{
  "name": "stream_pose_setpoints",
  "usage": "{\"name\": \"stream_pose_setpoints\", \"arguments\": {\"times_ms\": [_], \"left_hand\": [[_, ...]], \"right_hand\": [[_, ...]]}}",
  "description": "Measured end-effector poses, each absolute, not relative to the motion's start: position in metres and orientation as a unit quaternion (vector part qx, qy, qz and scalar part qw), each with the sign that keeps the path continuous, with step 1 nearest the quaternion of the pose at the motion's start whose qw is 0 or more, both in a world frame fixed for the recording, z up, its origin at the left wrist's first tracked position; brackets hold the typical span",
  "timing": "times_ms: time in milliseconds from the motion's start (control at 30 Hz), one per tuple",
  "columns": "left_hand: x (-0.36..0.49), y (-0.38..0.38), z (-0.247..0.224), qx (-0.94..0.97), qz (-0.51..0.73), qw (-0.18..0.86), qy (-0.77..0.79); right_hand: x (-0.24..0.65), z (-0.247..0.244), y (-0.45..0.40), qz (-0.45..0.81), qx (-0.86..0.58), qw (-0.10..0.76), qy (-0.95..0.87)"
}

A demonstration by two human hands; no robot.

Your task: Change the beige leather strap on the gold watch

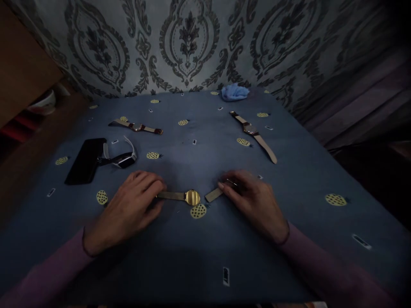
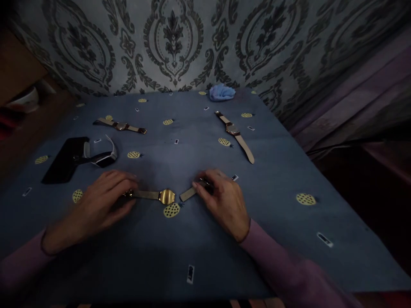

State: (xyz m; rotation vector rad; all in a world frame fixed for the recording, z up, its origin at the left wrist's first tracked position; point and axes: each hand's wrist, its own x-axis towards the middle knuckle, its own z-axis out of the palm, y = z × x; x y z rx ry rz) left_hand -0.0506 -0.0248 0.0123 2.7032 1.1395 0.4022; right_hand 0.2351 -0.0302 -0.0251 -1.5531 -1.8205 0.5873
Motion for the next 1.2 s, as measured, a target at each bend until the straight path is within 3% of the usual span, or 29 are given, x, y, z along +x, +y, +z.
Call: {"name": "stream_pose_setpoints", "arguments": {"times_ms": [100, 267, 467, 667, 833, 1067, 1200], "left_hand": [[-0.034, -0.023, 0.008, 0.928, 0.081, 0.04, 0.361], [-0.022, -0.019, 0.001, 0.93, 0.06, 0.018, 0.361], [-0.025, -0.017, -0.004, 0.935, 0.071, 0.007, 0.348], [-0.026, -0.016, -0.004, 0.94, 0.061, 0.021, 0.334], [-0.026, -0.015, -0.003, 0.945, 0.051, 0.01, 0.324], [-0.031, -0.036, 0.015, 0.928, 0.102, -0.102, 0.343], [-0.025, -0.056, 0.007, 0.917, 0.094, 0.024, 0.387]], "right_hand": [[0.228, -0.024, -0.034, 0.088, -0.581, 0.322, -0.742], [0.211, -0.024, -0.036, 0.039, -0.505, 0.302, -0.808], [0.204, -0.032, -0.036, 0.13, -0.455, 0.226, -0.851], [0.203, -0.032, -0.035, 0.213, -0.462, 0.212, -0.834], [0.203, -0.031, -0.036, 0.205, -0.465, 0.208, -0.835], [0.23, -0.024, -0.03, 0.199, -0.486, 0.2, -0.827], [0.242, -0.019, -0.027, 0.174, -0.492, 0.14, -0.842]]}}
